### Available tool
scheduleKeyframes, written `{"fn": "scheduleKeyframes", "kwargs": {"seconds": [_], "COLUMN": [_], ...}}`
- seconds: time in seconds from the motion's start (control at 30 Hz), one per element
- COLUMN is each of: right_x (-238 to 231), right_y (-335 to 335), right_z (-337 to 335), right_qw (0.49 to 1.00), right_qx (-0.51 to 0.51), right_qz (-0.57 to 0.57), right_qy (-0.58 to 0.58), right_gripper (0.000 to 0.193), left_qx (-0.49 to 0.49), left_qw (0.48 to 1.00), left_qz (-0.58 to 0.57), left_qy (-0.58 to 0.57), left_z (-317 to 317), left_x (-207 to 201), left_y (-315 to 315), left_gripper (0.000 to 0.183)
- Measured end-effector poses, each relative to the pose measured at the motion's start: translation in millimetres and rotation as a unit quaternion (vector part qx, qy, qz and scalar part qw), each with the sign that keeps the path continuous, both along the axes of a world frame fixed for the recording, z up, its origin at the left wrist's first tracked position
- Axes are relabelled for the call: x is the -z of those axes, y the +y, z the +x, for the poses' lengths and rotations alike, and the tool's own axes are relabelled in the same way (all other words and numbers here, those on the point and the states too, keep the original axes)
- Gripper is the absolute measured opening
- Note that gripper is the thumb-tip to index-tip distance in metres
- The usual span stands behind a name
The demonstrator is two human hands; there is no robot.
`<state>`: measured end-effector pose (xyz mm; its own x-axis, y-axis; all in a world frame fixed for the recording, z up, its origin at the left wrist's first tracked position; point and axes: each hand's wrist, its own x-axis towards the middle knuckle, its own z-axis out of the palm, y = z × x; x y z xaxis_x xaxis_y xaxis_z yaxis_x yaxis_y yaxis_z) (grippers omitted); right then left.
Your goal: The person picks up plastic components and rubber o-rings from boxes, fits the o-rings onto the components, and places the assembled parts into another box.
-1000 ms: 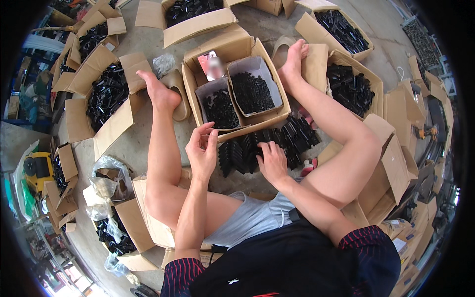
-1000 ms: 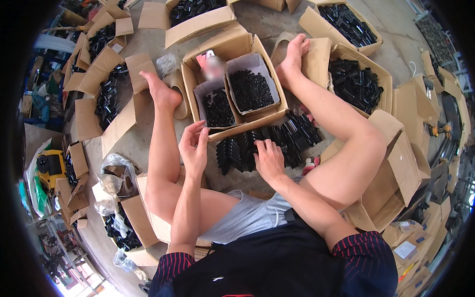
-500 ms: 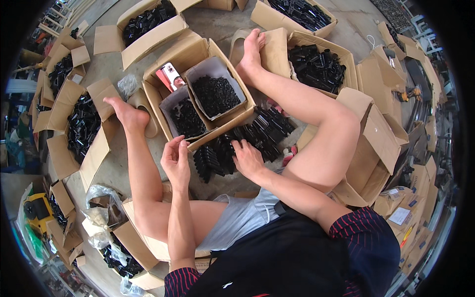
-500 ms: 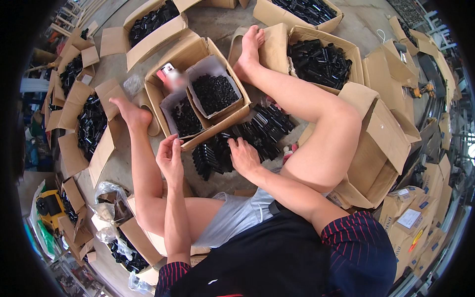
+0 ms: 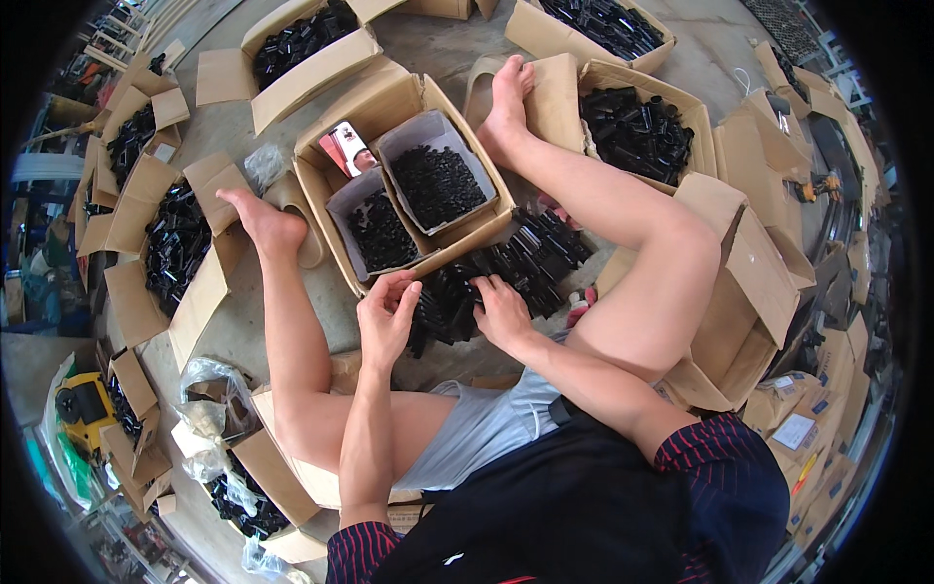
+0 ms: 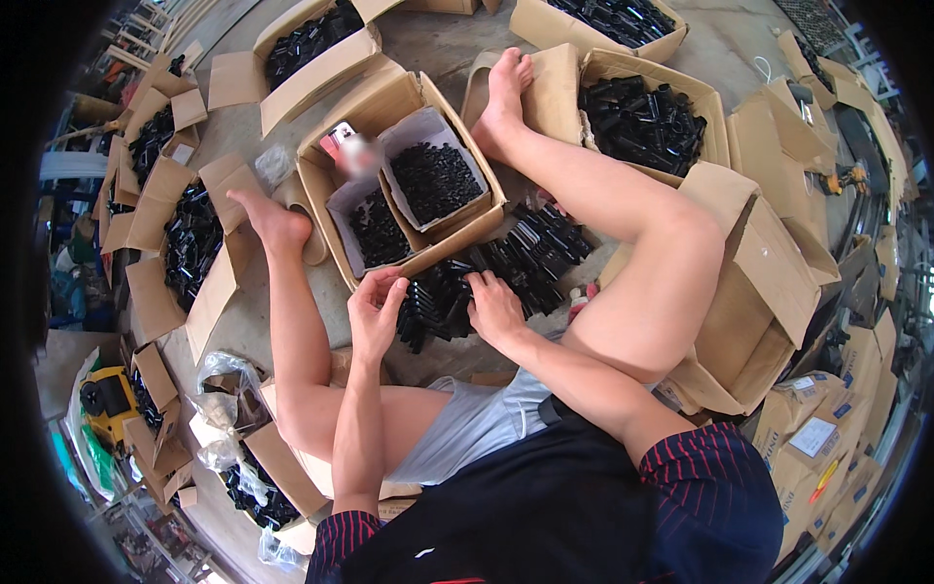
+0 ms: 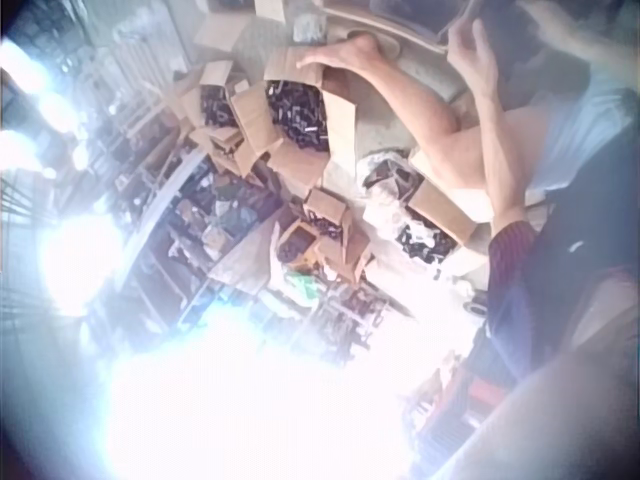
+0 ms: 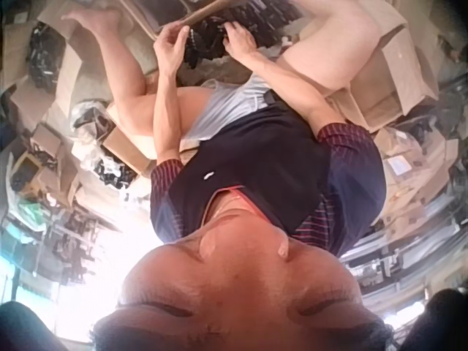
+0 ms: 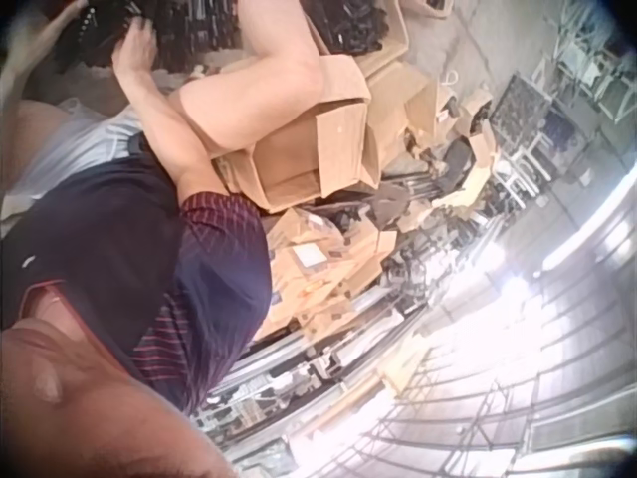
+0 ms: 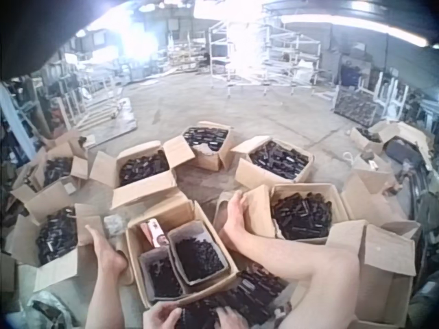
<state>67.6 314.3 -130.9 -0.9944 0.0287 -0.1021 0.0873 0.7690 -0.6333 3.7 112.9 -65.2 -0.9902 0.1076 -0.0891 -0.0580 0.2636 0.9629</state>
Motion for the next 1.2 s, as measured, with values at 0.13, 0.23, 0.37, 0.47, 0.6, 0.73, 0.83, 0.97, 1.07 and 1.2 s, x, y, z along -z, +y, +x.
{"fn": "scheduleKeyframes", "kwargs": {"seconds": [0.13,0.23,0.37,0.47,0.6,0.73,0.83,0.97,1.07,1.2], "right_x": [-10,-22,-26,-20,-15,-16,-32,-63,-90,-94], "right_y": [0,-1,-2,2,2,2,4,7,15,21], "right_z": [1,2,10,14,16,9,8,5,-3,-10], "right_qw": [0.999,0.998,0.996,0.997,0.998,0.994,0.996,0.987,0.973,0.969], "right_qx": [0.004,0.028,0.063,0.038,-0.022,-0.043,-0.059,-0.079,-0.1,-0.088], "right_qz": [-0.037,-0.062,-0.068,-0.067,0.032,0.092,0.033,-0.107,-0.182,-0.201], "right_qy": [-0.01,-0.007,0.013,0.025,0.046,0.039,0.062,0.09,0.099,0.112], "right_gripper": [0.052,0.059,0.058,0.053,0.046,0.043,0.038,0.033,0.03,0.029], "left_qx": [0.011,0.016,0.019,0.028,0.078,0.132,0.137,0.124,0.208,0.212], "left_qw": [1.0,1.0,0.999,0.999,0.993,0.981,0.98,0.963,0.849,0.863], "left_qz": [-0.018,-0.027,-0.037,-0.041,-0.082,-0.141,-0.134,0.106,0.212,0.245], "left_qy": [-0.002,-0.002,-0.001,0.004,-0.021,-0.037,-0.051,-0.215,-0.436,-0.387], "left_z": [0,1,1,2,6,9,12,15,16,24], "left_x": [3,3,0,4,1,4,7,27,-3,3], "left_y": [-2,-1,0,0,7,13,14,4,0,6], "left_gripper": [0.021,0.021,0.022,0.022,0.024,0.027,0.028,0.05,0.063,0.045]}}
